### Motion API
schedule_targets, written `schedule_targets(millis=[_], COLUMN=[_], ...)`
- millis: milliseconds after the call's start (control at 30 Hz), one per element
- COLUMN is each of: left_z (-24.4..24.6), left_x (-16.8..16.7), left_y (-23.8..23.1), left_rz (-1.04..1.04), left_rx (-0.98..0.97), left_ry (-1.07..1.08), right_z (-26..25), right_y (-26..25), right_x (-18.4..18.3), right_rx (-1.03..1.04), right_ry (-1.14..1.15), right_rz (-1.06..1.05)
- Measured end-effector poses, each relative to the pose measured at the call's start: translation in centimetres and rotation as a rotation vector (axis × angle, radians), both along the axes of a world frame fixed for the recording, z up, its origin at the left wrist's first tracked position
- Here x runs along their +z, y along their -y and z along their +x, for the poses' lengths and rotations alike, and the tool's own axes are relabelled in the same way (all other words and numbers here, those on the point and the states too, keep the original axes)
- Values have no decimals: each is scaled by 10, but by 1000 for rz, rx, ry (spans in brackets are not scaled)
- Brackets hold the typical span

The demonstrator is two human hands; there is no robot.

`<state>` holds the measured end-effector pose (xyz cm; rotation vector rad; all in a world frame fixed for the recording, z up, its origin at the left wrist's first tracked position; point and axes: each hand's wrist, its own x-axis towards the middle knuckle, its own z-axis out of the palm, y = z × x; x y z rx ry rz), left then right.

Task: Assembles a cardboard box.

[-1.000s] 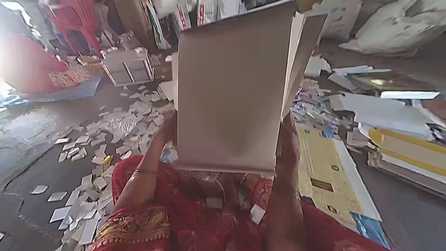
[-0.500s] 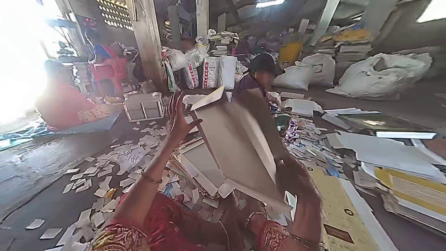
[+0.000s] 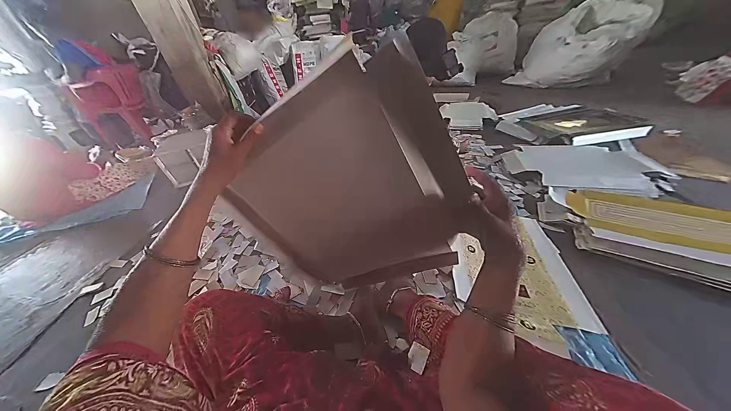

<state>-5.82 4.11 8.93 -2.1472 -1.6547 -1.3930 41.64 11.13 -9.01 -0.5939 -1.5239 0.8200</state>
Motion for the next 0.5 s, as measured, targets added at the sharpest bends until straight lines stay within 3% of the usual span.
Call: schedule_targets(millis=[100,233,367,500], left_z=[2,-7,-14,-10], left_x=[15,12,-19,-45], left_y=[13,11,14,-1], left_rz=[-68,-95,-108,-48], left_rx=[51,88,169,276], left_ry=[227,550,615,675], right_z=[15,8,-29,-70], right_y=[-6,-13,-8,-22], right_x=[-12,-35,-30,-29], right_rx=[-3,92,223,143], right_ry=[-24,-227,-325,-254], right_rz=[-72,-190,-208,-274])
